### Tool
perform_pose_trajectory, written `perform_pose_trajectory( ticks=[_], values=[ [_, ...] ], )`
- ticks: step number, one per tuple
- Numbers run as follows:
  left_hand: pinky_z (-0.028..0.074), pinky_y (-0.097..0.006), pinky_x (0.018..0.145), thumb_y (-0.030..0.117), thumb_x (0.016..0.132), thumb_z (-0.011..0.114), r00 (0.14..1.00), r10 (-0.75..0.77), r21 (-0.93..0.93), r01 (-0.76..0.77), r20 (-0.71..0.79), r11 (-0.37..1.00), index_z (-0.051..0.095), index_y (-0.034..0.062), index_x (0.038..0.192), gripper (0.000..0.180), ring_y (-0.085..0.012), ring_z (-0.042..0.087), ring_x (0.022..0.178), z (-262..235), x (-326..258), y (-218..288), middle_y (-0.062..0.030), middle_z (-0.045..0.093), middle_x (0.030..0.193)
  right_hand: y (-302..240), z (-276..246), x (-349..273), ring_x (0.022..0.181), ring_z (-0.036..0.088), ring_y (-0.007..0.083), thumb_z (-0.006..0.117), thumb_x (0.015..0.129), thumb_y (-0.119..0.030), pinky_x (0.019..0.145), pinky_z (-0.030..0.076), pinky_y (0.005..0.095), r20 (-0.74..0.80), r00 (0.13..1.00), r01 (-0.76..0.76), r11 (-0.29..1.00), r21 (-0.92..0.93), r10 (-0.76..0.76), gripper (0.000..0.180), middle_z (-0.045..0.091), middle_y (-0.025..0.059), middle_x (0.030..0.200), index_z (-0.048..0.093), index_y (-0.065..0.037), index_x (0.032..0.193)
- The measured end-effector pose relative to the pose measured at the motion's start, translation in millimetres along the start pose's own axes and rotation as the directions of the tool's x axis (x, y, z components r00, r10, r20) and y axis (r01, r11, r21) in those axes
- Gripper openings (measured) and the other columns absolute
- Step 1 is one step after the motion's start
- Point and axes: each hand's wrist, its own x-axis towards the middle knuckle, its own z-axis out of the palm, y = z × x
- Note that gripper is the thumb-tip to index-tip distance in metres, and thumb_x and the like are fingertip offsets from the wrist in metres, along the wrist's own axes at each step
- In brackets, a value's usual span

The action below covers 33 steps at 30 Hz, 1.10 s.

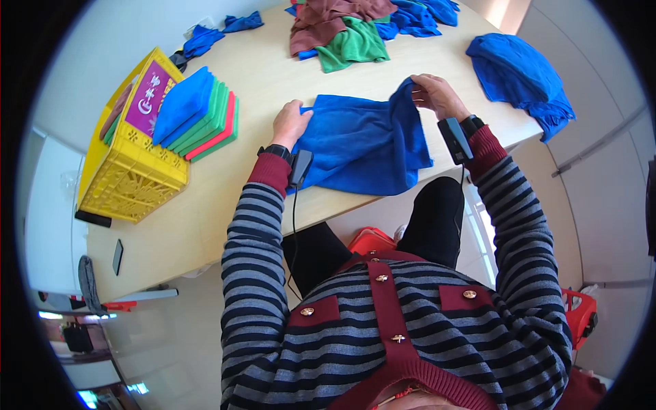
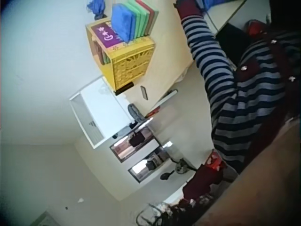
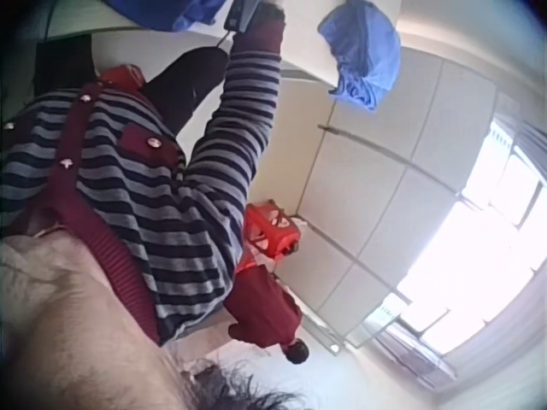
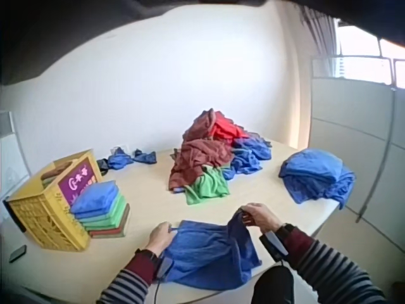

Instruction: Fold blue cloths and organize them on a table in a workspace.

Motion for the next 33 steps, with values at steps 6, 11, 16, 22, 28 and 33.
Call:
perform_pose_trajectory(
  ticks=[6,11,16,22,28,33],
  values=[
    [0.054,-0.04,0.071,0.023,0.089,0.072,0.968,-0.193,-0.325,0.236,0.159,0.916,0.069,0.0028,0.095,0.022,-0.0269,0.068,0.077,18.4,10.6,-16.0,-0.0125,0.071,0.088,34.6,-17.5,-15.3,0.084,0.065,0.0138,0.066,0.098,-0.037,0.084,0.054,0.0296,-0.037,0.992,-0.121,0.978,-0.17,0.116,0.04,0.068,0.0043,0.095,0.064,-0.004,0.119],
    [0.049,-0.028,0.06,0.017,0.093,0.072,0.94,-0.271,-0.67,0.339,0.21,0.66,0.068,0.0036,0.093,0.014,-0.01,0.058,0.068,-10.5,-0.7,-38.4,-0.0013,0.064,0.08,44.5,-28.9,-75.9,0.083,0.066,0.0166,0.069,0.097,-0.03,0.082,0.054,0.0298,-0.009,0.979,-0.194,0.919,-0.343,0.203,0.042,0.07,0.0073,0.098,0.062,0.0,0.126],
    [0.045,-0.023,0.058,0.019,0.097,0.068,0.923,-0.281,-0.717,0.381,0.263,0.584,0.068,0.0047,0.103,0.015,-0.0059,0.056,0.069,-49.7,-3.6,-27.9,0.0016,0.064,0.085,67.4,-23.8,-125.6,0.077,0.066,0.0181,0.069,0.096,-0.02,0.075,0.055,0.0273,0.078,0.992,-0.048,0.875,-0.483,0.097,0.03,0.07,0.0079,0.095,0.067,0.002,0.117],
    [0.044,-0.02,0.062,0.023,0.099,0.067,0.937,-0.251,-0.748,0.345,0.242,0.567,0.067,0.0047,0.112,0.023,-0.0041,0.057,0.073,-92.2,-4.0,-33.4,0.0031,0.066,0.09,70.3,-23.4,-123.0,0.074,0.06,0.0109,0.066,0.097,-0.017,0.07,0.051,0.0249,0.029,0.998,0.067,0.786,-0.615,-0.062,0.02,0.065,0.004,0.084,0.069,0.001,0.105],
    [0.043,-0.021,0.065,0.02,0.1,0.066,0.954,-0.292,-0.714,0.161,-0.064,0.682,0.066,0.0026,0.115,0.023,-0.0049,0.056,0.076,-186.9,18.9,-33.9,0.0021,0.065,0.091,9.7,-105.4,-78.9,0.076,0.055,0.0085,0.067,0.097,-0.015,0.07,0.048,0.0248,-0.127,0.878,0.297,0.735,-0.61,-0.461,0.018,0.061,-0.0001,0.081,0.069,0.002,0.104],
    [0.043,-0.021,0.068,0.021,0.1,0.067,0.884,-0.358,-0.649,0.086,-0.3,0.756,0.066,0.0009,0.118,0.027,-0.0049,0.055,0.079,-261.6,18.3,-76.1,0.0016,0.064,0.091,-47.2,-138.7,-58.1,0.08,0.054,0.0045,0.067,0.1,-0.018,0.074,0.045,0.0209,-0.11,0.829,0.439,0.76,-0.48,-0.548,0.016,0.062,-0.0022,0.086,0.071,-0.004,0.105]
  ],
)
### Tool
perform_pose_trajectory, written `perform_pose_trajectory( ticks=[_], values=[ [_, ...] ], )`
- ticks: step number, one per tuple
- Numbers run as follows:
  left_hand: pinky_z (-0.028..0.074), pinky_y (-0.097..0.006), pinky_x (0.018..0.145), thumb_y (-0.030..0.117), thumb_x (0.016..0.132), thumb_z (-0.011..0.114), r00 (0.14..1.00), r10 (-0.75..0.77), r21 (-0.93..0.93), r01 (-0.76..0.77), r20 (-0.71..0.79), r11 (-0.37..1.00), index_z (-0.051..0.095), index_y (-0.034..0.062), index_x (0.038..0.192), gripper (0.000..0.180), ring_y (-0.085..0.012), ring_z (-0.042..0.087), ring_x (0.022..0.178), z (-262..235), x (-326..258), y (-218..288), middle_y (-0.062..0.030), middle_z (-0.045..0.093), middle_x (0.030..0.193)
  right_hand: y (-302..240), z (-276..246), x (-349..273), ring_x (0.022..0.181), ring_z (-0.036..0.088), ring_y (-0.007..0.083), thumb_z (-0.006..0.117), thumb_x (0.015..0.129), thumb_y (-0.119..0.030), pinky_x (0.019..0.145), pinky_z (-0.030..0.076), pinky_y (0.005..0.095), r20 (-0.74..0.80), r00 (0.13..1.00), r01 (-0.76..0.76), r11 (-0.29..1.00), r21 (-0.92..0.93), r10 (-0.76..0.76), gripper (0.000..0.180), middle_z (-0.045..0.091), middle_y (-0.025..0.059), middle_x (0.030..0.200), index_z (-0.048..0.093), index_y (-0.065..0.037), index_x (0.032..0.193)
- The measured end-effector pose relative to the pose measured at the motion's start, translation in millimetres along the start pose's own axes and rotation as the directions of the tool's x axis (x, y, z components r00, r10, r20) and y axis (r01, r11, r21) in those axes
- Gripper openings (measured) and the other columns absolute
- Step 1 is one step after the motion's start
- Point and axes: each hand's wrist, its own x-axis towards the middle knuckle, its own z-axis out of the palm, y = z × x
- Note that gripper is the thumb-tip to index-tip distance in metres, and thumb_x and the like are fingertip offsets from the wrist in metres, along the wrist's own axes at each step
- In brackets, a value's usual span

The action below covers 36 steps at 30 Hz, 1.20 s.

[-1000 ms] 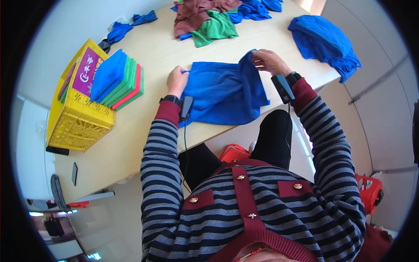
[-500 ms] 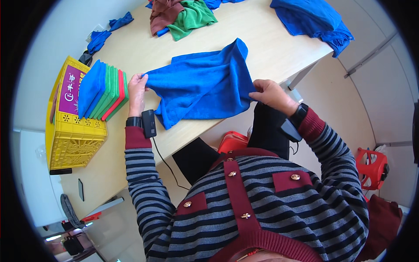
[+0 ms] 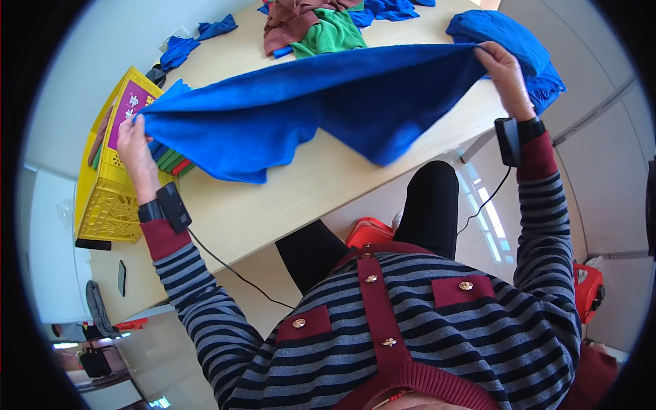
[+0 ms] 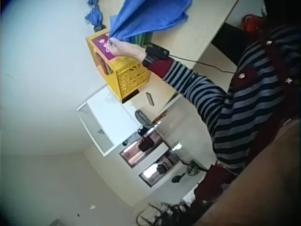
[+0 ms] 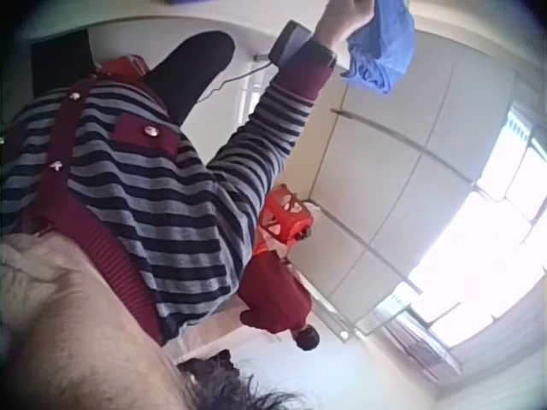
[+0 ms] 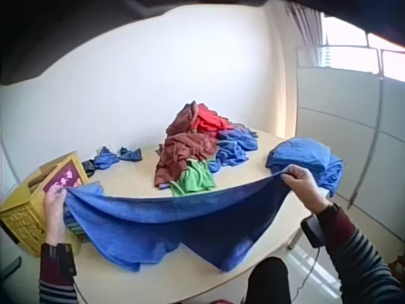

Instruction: Fold blue cloths and organize them on a table in a workspace.

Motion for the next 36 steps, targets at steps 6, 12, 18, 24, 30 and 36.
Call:
perform_pose_trajectory(
  ticks=[6,12,18,24,30,36],
  values=[
    [0.042,-0.02,0.07,0.022,0.101,0.066,0.988,0.074,-0.026,-0.078,-0.135,0.997,0.065,0.0008,0.119,0.028,-0.0049,0.055,0.079,-70.9,-12.6,28.3,0.0004,0.065,0.094,-41.7,-14.6,19.9,0.082,0.053,-0.0001,0.068,0.101,-0.022,0.073,0.04,0.0172,-0.048,0.993,0.106,0.994,0.015,-0.105,0.017,0.062,-0.0087,0.091,0.072,-0.008,0.11],
    [0.048,-0.024,0.087,0.02,0.102,0.065,0.998,0.032,-0.319,-0.05,-0.059,0.947,0.062,0.0,0.122,0.029,-0.0108,0.062,0.096,-110.3,-26.0,60.5,-0.0059,0.068,0.106,-68.5,-38.3,17.6,0.085,0.059,0.0029,0.069,0.1,-0.022,0.081,0.045,0.0191,-0.034,0.999,-0.001,0.993,0.119,0.005,0.02,0.066,-0.0068,0.094,0.072,-0.007,0.113],
    [0.047,-0.029,0.1,0.017,0.101,0.065,0.999,-0.053,-0.46,0.048,0.003,0.886,0.063,-0.0013,0.121,0.027,-0.0152,0.064,0.11,-128.7,-30.6,46.1,-0.0105,0.068,0.116,-73.2,-31.1,35.9,0.089,0.065,0.0085,0.069,0.1,-0.029,0.09,0.052,0.0248,0.219,0.971,-0.173,0.918,0.357,0.098,0.028,0.07,-0.0003,0.096,0.072,-0.008,0.117],
    [0.05,-0.028,0.092,0.015,0.099,0.067,0.96,-0.271,-0.442,0.273,0.069,0.855,0.066,-0.0006,0.114,0.021,-0.014,0.066,0.1,-107.1,-16.0,-35.5,-0.0077,0.07,0.107,-51.4,19.7,66.2,0.079,0.066,0.0102,0.072,0.097,-0.032,0.07,0.055,0.024,0.204,0.945,-0.28,0.955,0.097,0.256,0.03,0.069,0.0012,0.091,0.071,-0.007,0.112],
    [0.053,-0.027,0.08,0.016,0.098,0.069,0.907,-0.39,-0.351,0.42,0.158,0.837,0.066,0.0008,0.107,0.017,-0.0136,0.066,0.085,-94.1,-29.1,-46.3,-0.0057,0.07,0.098,-65.6,58.0,60.7,0.069,0.062,0.0094,0.073,0.095,-0.031,0.06,0.051,0.0209,0.169,0.895,-0.388,0.907,-0.166,0.413,0.026,0.064,0.0005,0.081,0.07,-0.006,0.102],
    [0.052,-0.026,0.071,0.017,0.096,0.072,0.9,-0.421,-0.368,0.432,0.113,0.823,0.068,0.0032,0.106,0.018,-0.0117,0.065,0.079,-54.3,-59.4,15.6,-0.0039,0.07,0.096,-105.2,118.8,27.5,0.068,0.062,0.0077,0.07,0.098,-0.028,0.064,0.051,0.0215,0.373,0.83,-0.418,0.905,-0.078,0.415,0.019,0.065,-0.0023,0.083,0.069,-0.009,0.101]
  ],
)
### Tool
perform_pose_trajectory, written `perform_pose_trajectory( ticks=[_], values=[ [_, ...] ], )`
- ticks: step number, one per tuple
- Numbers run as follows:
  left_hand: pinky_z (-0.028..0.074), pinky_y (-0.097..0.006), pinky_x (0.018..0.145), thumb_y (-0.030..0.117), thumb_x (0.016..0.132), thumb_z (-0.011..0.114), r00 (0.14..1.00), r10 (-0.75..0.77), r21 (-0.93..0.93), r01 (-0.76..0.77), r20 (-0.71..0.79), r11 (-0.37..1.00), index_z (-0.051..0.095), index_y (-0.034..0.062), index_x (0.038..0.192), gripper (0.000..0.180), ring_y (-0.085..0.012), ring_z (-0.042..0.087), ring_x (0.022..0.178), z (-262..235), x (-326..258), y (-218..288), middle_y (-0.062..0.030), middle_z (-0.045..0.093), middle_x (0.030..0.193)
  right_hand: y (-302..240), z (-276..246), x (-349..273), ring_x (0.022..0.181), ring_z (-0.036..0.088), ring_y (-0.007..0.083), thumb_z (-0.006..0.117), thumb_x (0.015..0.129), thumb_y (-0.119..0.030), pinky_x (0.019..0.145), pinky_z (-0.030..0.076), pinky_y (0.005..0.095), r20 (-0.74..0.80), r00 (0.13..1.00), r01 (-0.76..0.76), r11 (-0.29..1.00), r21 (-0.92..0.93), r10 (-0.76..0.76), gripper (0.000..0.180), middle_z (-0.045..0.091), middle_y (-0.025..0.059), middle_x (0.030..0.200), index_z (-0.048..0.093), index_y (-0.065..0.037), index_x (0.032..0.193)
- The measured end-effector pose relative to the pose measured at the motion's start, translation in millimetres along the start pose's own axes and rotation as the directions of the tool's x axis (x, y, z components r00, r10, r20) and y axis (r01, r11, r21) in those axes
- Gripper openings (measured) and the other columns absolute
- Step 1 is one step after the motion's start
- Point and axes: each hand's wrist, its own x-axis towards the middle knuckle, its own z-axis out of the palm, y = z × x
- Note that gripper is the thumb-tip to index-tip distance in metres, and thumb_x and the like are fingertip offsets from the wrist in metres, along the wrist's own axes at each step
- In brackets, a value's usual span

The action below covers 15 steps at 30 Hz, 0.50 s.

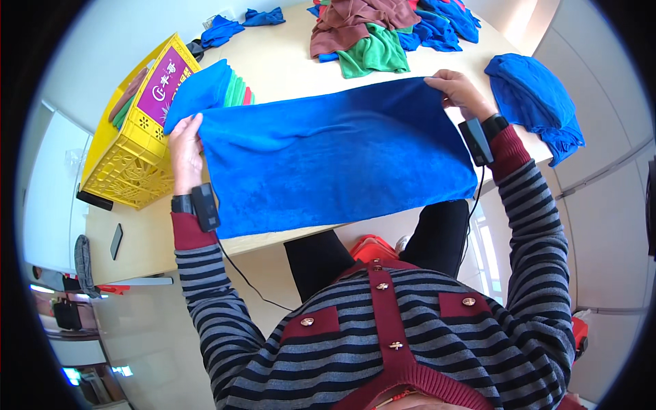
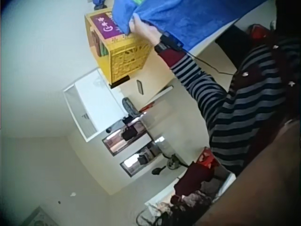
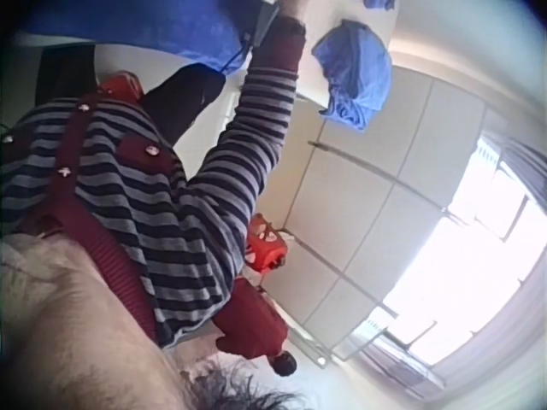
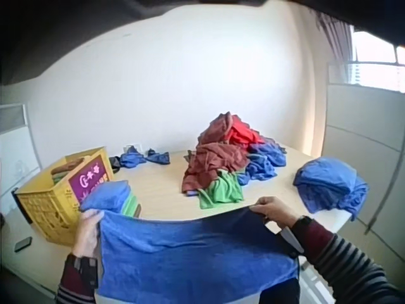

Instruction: Fold blue cloths and organize them on a table in a workspace.

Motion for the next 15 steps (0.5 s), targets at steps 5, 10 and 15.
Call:
perform_pose_trajectory(
  ticks=[5,10,15],
  values=[
    [0.048,-0.021,0.064,0.019,0.092,0.075,0.992,-0.03,0.094,0.019,0.121,0.995,0.07,0.0056,0.105,0.02,-0.0062,0.061,0.074,69.6,-48.6,3.2,0.0012,0.068,0.088,-41.8,74.0,-35.2,0.066,0.062,0.0078,0.069,0.098,-0.025,0.063,0.053,0.0218,0.157,0.987,-0.007,0.985,0.171,-0.02,0.019,0.063,-0.0023,0.081,0.069,-0.007,0.101],
    [0.046,-0.02,0.06,0.016,0.093,0.075,0.967,-0.095,0.039,0.088,0.235,0.995,0.07,0.0054,0.103,0.016,-0.0047,0.058,0.068,144.8,-103.7,21.0,0.0018,0.067,0.086,-94.8,128.5,-61.6,0.067,0.064,0.0089,0.07,0.098,-0.019,0.063,0.054,0.0231,0.27,0.963,-0.068,0.97,0.232,0.003,0.014,0.065,-0.001,0.082,0.068,-0.005,0.101],
    [0.049,-0.02,0.061,0.009,0.095,0.072,0.967,-0.047,-0.018,0.053,0.252,0.998,0.068,0.001,0.101,0.011,-0.004,0.058,0.069,196.2,-137.0,22.6,0.0018,0.066,0.084,-106.3,142.6,-75.2,0.068,0.064,0.0087,0.069,0.098,-0.016,0.064,0.054,0.023,0.241,0.97,-0.067,0.96,0.272,-0.001,0.013,0.065,0.0,0.083,0.068,-0.004,0.101]
  ],
)
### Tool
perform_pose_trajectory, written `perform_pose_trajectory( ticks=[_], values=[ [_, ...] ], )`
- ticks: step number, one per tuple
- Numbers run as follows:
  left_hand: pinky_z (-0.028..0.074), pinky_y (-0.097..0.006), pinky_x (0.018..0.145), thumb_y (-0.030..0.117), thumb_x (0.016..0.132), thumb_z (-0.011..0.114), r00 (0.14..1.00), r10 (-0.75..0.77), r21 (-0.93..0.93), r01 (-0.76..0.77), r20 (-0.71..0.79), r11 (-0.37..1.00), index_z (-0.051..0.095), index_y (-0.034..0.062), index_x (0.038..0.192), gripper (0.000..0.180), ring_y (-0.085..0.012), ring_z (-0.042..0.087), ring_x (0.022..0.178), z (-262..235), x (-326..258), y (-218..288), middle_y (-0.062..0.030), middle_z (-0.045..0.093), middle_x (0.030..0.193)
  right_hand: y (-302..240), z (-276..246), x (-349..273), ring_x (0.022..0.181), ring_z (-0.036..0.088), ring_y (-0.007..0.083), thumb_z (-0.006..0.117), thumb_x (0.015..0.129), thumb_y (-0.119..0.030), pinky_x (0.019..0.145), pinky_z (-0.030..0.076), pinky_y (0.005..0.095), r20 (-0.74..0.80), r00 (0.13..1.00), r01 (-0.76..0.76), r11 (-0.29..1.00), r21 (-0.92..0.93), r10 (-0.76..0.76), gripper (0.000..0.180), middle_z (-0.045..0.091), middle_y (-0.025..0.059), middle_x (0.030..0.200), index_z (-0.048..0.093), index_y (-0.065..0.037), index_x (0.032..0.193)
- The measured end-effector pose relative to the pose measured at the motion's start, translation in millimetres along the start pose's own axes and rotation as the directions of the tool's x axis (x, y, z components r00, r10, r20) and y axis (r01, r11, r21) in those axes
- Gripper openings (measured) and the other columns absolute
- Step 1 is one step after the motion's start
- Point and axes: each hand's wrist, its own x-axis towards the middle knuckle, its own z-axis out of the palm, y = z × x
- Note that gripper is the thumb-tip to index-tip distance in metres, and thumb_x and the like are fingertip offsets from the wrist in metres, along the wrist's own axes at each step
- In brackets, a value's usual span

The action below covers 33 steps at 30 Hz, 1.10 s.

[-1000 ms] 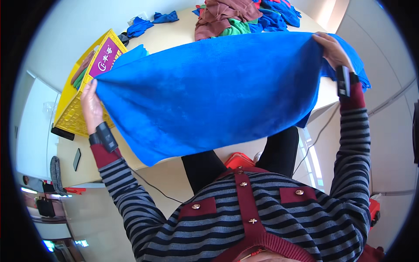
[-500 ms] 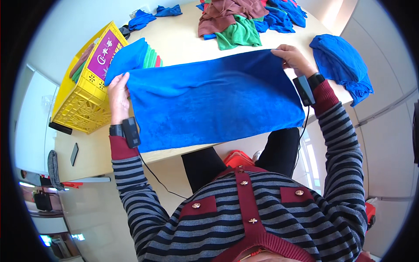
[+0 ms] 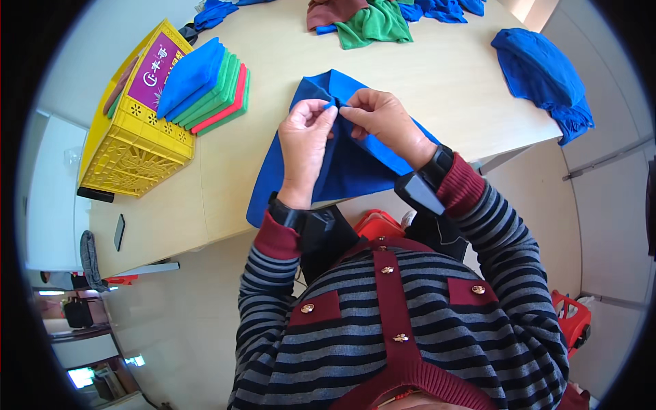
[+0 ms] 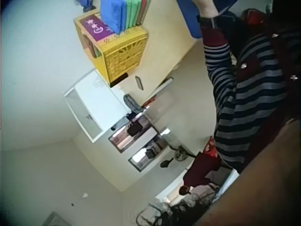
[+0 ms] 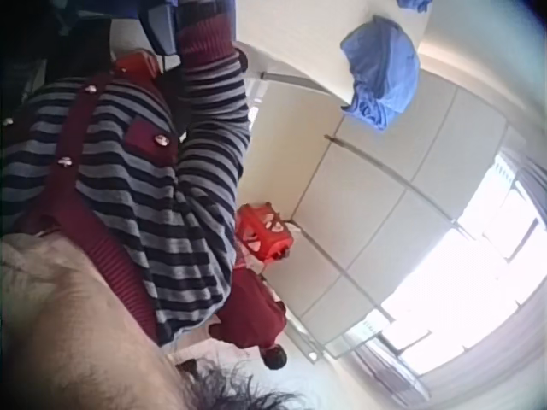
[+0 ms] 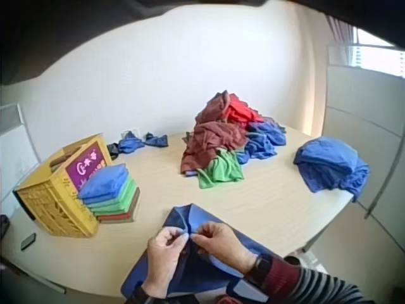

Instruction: Fold blue cloths and organize them on a table in a workspace.

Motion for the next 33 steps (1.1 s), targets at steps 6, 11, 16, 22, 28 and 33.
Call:
perform_pose_trajectory(
  ticks=[6,11,16,22,28,33],
  values=[
    [0.051,-0.021,0.066,0.006,0.096,0.07,0.999,0.042,0.051,-0.043,0.014,0.998,0.067,-0.0007,0.106,0.013,-0.0048,0.06,0.075,1.1,-19.6,-26.3,-0.0004,0.066,0.09,26.2,12.6,-14.9,0.072,0.066,0.0084,0.067,0.099,-0.013,0.066,0.054,0.0225,-0.072,0.992,0.104,0.994,-0.008,-0.105,0.014,0.067,0.0018,0.086,0.068,0.001,0.101],
    [0.051,-0.021,0.064,0.001,0.092,0.072,0.989,0.147,0.157,-0.14,-0.033,0.978,0.068,-0.0011,0.097,0.007,-0.0035,0.058,0.07,3.2,-24.7,-35.0,0.0009,0.066,0.084,29.5,14.3,-17.2,0.074,0.066,0.0085,0.065,0.099,-0.011,0.067,0.055,0.0221,-0.096,0.989,0.111,0.993,-0.041,-0.115,0.014,0.069,0.0029,0.089,0.069,0.002,0.103],
    [0.052,-0.023,0.063,-0.002,0.089,0.073,0.962,0.273,0.314,-0.256,-0.011,0.914,0.068,-0.0011,0.096,0.008,-0.0064,0.06,0.068,7.8,-28.3,-36.6,-0.0034,0.068,0.084,39.4,13.6,-17.0,0.074,0.066,0.0084,0.064,0.1,-0.011,0.068,0.055,0.0224,-0.104,0.986,0.123,0.99,-0.07,-0.129,0.014,0.069,0.0032,0.089,0.069,0.002,0.104],
    [0.054,-0.029,0.064,-0.003,0.088,0.071,0.909,0.411,0.464,-0.394,0.069,0.794,0.068,-0.0006,0.096,0.009,-0.0189,0.066,0.07,13.8,-33.3,-34.3,-0.0098,0.067,0.088,49.1,3.9,-12.2,0.075,0.068,0.0112,0.063,0.101,-0.018,0.07,0.056,0.0252,-0.066,0.997,0.057,0.99,0.13,-0.049,0.021,0.071,0.0053,0.088,0.069,0.002,0.105],
    [0.055,-0.04,0.068,-0.001,0.089,0.065,0.839,0.511,0.496,-0.531,0.19,0.687,0.07,0.0005,0.095,0.008,-0.0348,0.067,0.079,1.6,-28.3,-33.8,-0.0163,0.067,0.091,50.3,-1.3,-12.9,0.085,0.069,0.013,0.062,0.102,-0.023,0.08,0.056,0.0285,0.012,1.0,0.023,0.995,0.102,-0.024,0.024,0.069,0.0048,0.092,0.067,-0.001,0.11],
    [0.051,-0.039,0.064,0.007,0.087,0.066,0.923,0.293,0.487,-0.382,0.251,0.785,0.069,0.0028,0.08,0.009,-0.0326,0.067,0.078,-12.4,13.5,-42.2,-0.0137,0.067,0.081,72.6,-14.5,-8.4,0.075,0.068,0.0125,0.063,0.1,-0.016,0.071,0.056,0.0264,-0.054,0.998,0.022,1.0,-0.02,-0.023,0.019,0.067,0.0039,0.086,0.066,0.0,0.109]
  ],
)
